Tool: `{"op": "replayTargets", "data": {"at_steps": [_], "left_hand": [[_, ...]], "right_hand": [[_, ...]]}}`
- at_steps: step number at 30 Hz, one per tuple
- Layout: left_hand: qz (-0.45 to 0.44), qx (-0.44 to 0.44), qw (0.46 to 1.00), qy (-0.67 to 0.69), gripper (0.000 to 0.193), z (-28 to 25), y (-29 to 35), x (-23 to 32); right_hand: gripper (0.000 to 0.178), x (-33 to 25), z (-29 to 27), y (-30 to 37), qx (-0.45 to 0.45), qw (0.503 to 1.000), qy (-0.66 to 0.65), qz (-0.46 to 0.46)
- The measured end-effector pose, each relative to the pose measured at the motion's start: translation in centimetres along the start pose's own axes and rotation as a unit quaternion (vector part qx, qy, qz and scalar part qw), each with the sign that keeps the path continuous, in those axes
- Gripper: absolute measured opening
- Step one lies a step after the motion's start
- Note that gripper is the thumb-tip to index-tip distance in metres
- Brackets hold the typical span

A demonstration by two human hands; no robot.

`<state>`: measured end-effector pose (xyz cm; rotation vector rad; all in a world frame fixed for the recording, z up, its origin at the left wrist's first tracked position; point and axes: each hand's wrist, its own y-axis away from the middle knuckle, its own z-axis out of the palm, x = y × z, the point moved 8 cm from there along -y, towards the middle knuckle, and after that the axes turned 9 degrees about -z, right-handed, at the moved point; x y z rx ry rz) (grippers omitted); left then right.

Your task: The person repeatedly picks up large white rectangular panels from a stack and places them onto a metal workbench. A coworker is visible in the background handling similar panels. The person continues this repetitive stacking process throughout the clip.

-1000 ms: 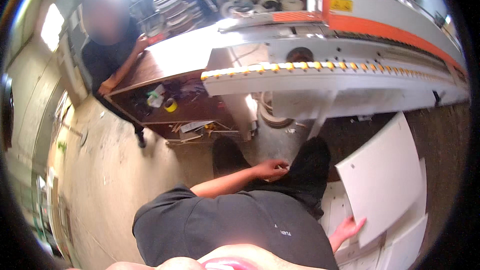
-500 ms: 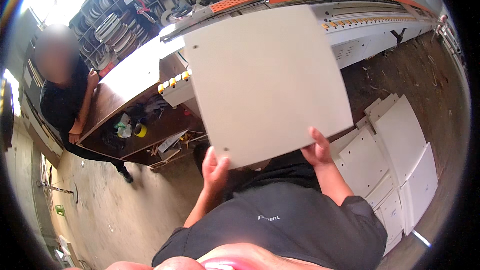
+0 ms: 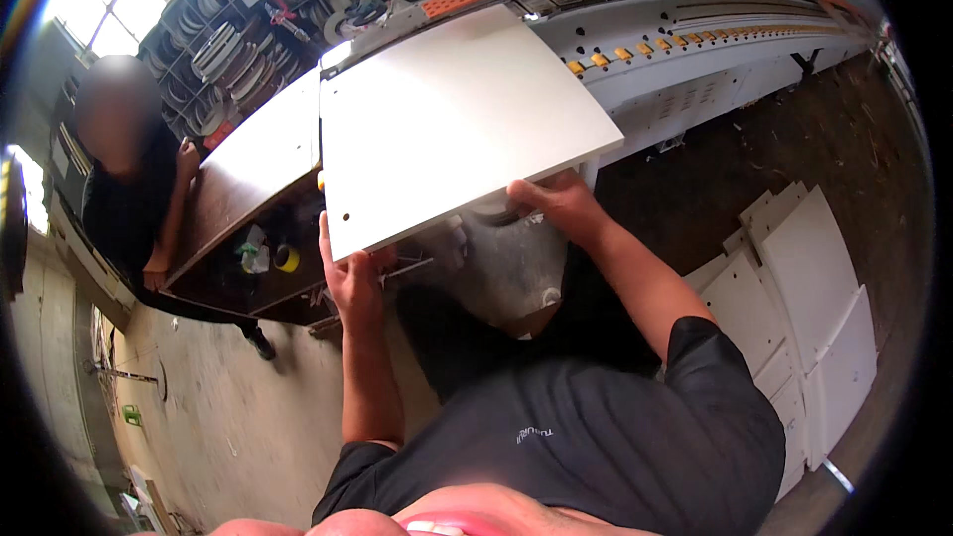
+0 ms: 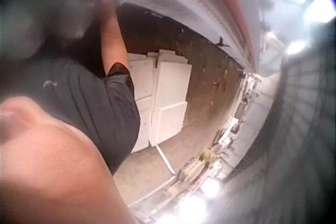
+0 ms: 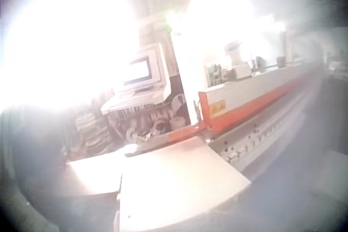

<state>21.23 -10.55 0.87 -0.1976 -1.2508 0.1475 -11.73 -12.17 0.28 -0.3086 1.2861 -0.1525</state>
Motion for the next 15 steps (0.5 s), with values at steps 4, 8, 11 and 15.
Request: {"op": "replayTargets", "data": {"at_steps": [4, 8, 11, 15], "left_hand": [[0.015, 0.062, 0.995, -0.074, 0.081, 0.2, -1.5, -0.1], [0.017, 0.123, 0.988, -0.091, 0.074, 1.2, -3.2, -0.3], [0.020, 0.129, 0.988, -0.083, 0.074, 1.3, -3.5, -1.3], [-0.018, 0.125, 0.989, -0.080, 0.074, 2.9, -3.7, -1.6]], "right_hand": [[0.033, 0.8, -0.6, -2.3, 0.059, 0.997, 0.041, 0.002], [0.034, 1.9, -1.9, -3.7, 0.114, 0.993, 0.039, 0.017], [0.031, 2.1, -2.8, -4.0, 0.134, 0.991, 0.027, 0.005], [0.027, 1.8, -4.7, -3.4, 0.189, 0.982, 0.024, -0.011]]}}
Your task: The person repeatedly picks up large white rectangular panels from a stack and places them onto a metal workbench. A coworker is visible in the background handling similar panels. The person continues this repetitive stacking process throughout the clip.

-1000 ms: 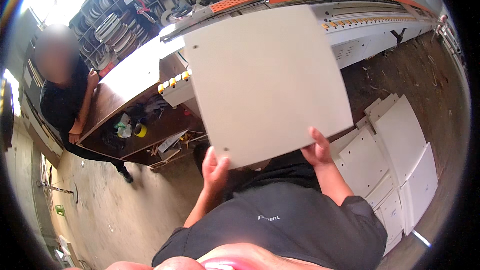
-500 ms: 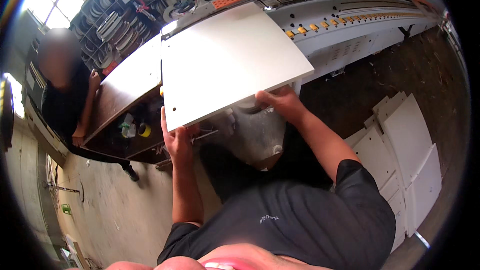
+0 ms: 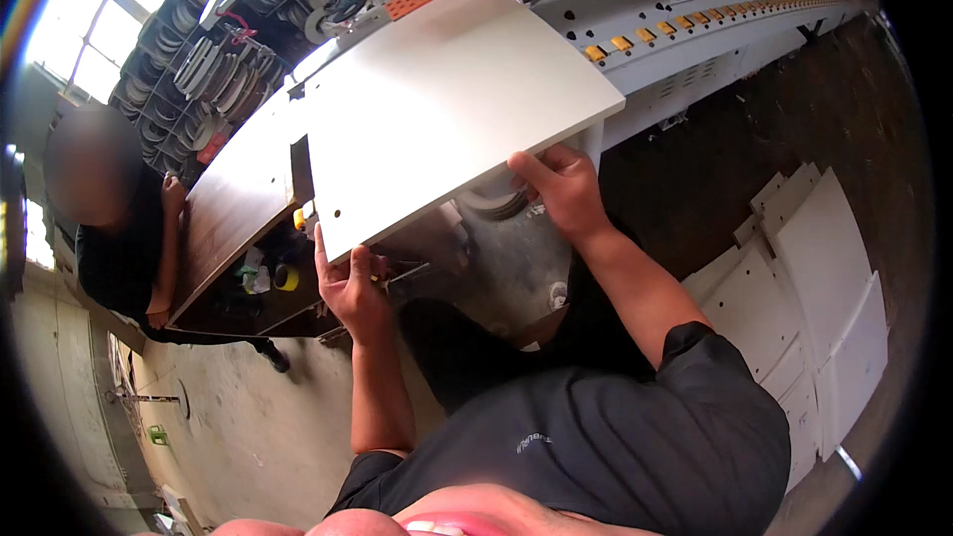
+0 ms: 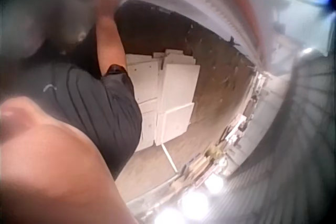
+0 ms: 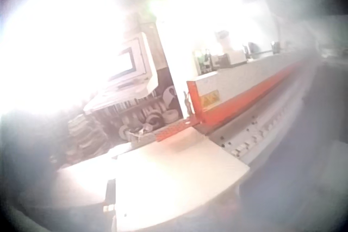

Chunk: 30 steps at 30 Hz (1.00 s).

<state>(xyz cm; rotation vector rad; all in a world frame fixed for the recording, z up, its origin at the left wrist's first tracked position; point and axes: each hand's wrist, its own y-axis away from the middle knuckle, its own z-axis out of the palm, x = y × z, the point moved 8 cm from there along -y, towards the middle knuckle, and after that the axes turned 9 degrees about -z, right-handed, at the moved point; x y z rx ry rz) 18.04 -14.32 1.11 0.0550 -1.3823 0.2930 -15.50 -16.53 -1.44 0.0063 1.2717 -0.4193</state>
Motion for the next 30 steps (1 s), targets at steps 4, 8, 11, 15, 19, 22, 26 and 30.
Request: {"op": "replayTargets", "data": {"at_steps": [4, 8, 11, 15, 19, 22, 26, 30], "left_hand": [[0.004, -0.006, 1.000, -0.002, 0.074, 3.1, 0.2, -0.3], [0.019, -0.038, 0.999, 0.005, 0.072, 6.4, 0.4, -0.8], [0.014, -0.084, 0.996, -0.014, 0.067, 9.7, 0.4, -1.4], [0.019, -0.127, 0.991, -0.041, 0.056, 11.5, 0.4, -3.1], [0.019, -0.171, 0.982, -0.083, 0.054, 13.9, 1.7, -4.0], [-0.007, -0.230, 0.971, -0.068, 0.050, 13.7, 3.0, -10.8], [-0.222, -0.277, 0.912, -0.207, 0.030, 13.0, 10.0, -24.2], [-0.081, -0.459, 0.781, -0.415, 0.032, 7.4, 20.6, -35.5]], "right_hand": [[0.027, -0.4, -2.9, -1.0, 0.048, 0.998, 0.010, -0.042], [0.028, -0.9, -5.8, -1.8, 0.088, 0.996, -0.001, -0.035], [0.032, -1.5, -10.4, -1.3, 0.127, 0.990, 0.049, -0.044], [0.034, 2.2, -17.0, 2.5, 0.162, 0.985, 0.062, 0.006], [0.032, 5.0, -27.5, 9.7, 0.303, 0.946, 0.092, 0.066], [0.033, 6.2, -38.4, 17.3, 0.444, 0.891, 0.062, 0.079], [0.044, 8.1, -57.1, 29.9, 0.592, 0.806, 0.001, 0.024], [0.056, 4.4, -66.0, 36.4, 0.691, 0.722, -0.025, -0.025]]}}
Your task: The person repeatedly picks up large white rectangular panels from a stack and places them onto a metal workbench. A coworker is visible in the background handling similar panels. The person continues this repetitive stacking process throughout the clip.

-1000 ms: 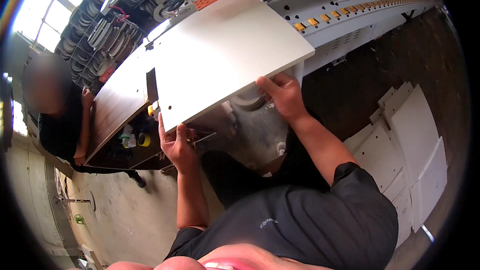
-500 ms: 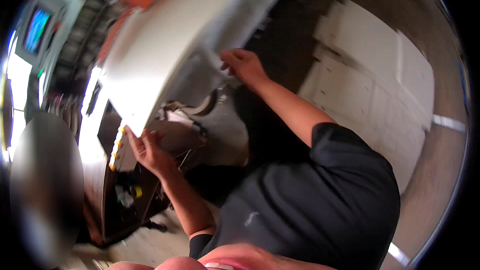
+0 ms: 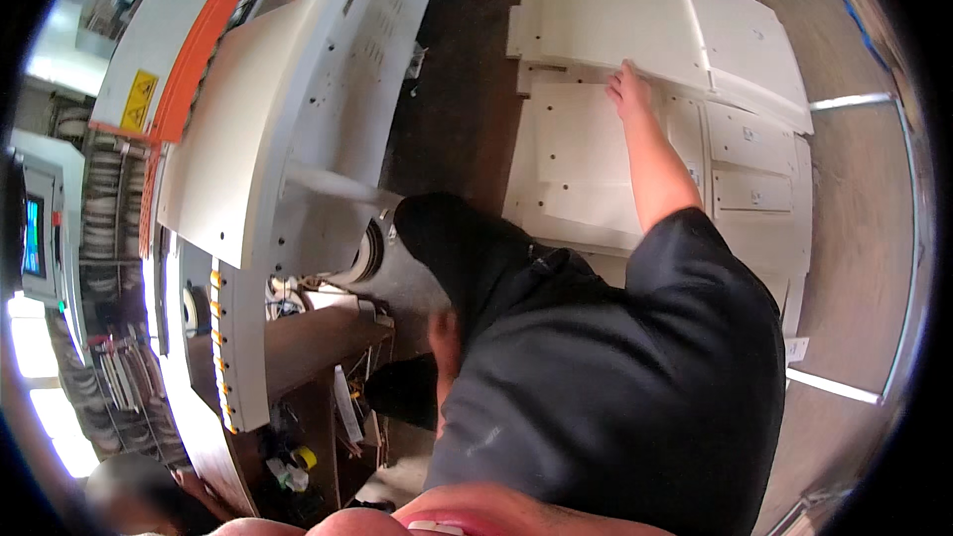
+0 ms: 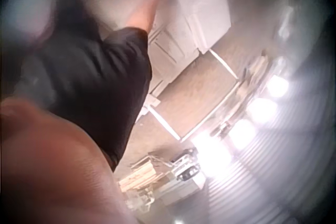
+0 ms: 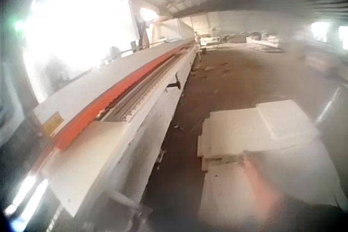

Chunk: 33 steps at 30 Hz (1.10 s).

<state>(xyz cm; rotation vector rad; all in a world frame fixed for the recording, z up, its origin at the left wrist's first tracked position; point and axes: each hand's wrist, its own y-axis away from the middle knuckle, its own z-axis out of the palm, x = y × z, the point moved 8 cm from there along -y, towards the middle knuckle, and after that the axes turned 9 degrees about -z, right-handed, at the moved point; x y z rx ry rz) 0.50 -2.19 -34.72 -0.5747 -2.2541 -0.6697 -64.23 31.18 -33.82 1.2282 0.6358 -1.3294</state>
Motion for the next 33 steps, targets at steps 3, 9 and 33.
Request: {"op": "replayTargets", "data": {"at_steps": [3, 9, 33], "left_hand": [[-0.041, -0.099, 0.978, -0.177, 0.030, 3.5, -0.2, 0.9], [-0.176, -0.101, 0.966, 0.161, 0.027, 1.8, -0.1, -2.9], [-0.055, -0.071, 0.988, 0.122, 0.033, 3.3, -1.6, -3.2]], "right_hand": [[0.061, -1.9, -0.9, -2.0, 0.016, 1.000, -0.016, 0.017], [0.056, 0.2, 4.3, -0.8, -0.136, 0.990, -0.017, 0.012], [0.037, 1.9, 0.7, 21.0, -0.204, 0.951, -0.223, 0.070]]}}
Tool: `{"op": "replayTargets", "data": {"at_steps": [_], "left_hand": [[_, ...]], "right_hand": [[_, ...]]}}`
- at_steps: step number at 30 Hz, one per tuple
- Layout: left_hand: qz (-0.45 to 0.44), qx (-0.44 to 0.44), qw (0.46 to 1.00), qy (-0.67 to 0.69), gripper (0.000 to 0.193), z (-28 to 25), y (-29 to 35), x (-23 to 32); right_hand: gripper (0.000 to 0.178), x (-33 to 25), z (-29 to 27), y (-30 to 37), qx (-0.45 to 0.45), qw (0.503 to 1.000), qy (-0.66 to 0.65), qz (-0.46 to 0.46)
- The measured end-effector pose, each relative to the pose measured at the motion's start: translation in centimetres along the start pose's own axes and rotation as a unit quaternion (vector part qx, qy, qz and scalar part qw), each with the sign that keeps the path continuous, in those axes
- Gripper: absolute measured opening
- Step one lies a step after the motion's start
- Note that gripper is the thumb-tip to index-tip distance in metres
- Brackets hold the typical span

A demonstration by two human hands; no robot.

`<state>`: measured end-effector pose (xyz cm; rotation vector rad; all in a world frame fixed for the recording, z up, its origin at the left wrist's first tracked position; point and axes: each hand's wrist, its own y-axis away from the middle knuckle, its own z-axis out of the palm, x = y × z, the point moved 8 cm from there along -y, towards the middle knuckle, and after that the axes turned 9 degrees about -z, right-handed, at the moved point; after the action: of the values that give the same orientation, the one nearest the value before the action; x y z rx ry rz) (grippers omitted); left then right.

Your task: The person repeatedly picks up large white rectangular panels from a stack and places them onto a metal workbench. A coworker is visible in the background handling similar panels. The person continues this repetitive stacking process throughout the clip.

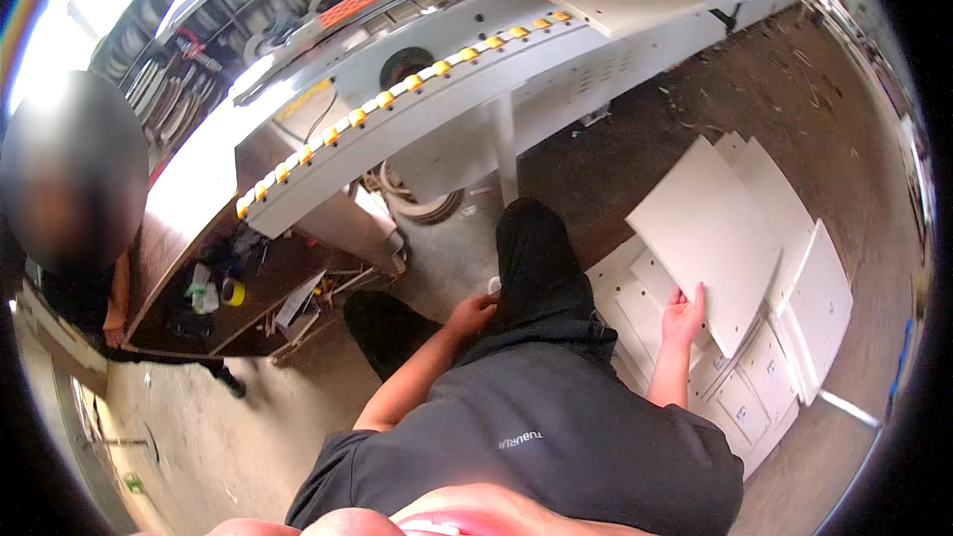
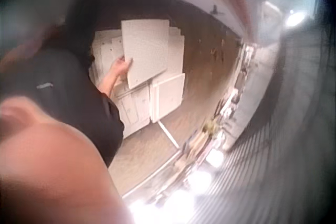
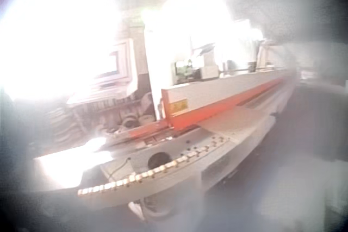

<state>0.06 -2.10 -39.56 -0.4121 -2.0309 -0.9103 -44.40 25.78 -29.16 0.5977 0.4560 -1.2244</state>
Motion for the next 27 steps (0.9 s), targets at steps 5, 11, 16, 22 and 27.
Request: {"op": "replayTargets", "data": {"at_steps": [5, 11, 16, 22, 27], "left_hand": [[0.013, -0.013, 1.000, 0.014, 0.033, 0.7, -0.3, -1.6], [0.061, -0.013, 0.996, 0.070, 0.042, -2.0, 5.5, 8.9], [0.163, -0.134, 0.925, 0.315, 0.069, -6.3, 15.1, 23.1], [0.191, -0.039, 0.892, 0.408, 0.054, -10.2, 19.8, 23.8], [0.212, 0.101, 0.851, 0.469, 0.045, -15.6, 22.2, 22.1]], "right_hand": [[0.036, -1.4, 2.3, 5.7, -0.080, 0.996, -0.029, 0.025], [0.043, -2.0, 9.2, 10.2, -0.177, 0.980, 0.011, 0.086], [0.053, 1.5, 14.0, 13.6, -0.272, 0.941, 0.044, 0.196], [0.067, 7.5, 22.7, 19.6, -0.384, 0.877, 0.045, 0.285], [0.063, 11.7, 29.8, 24.4, -0.493, 0.801, 0.001, 0.341]]}}
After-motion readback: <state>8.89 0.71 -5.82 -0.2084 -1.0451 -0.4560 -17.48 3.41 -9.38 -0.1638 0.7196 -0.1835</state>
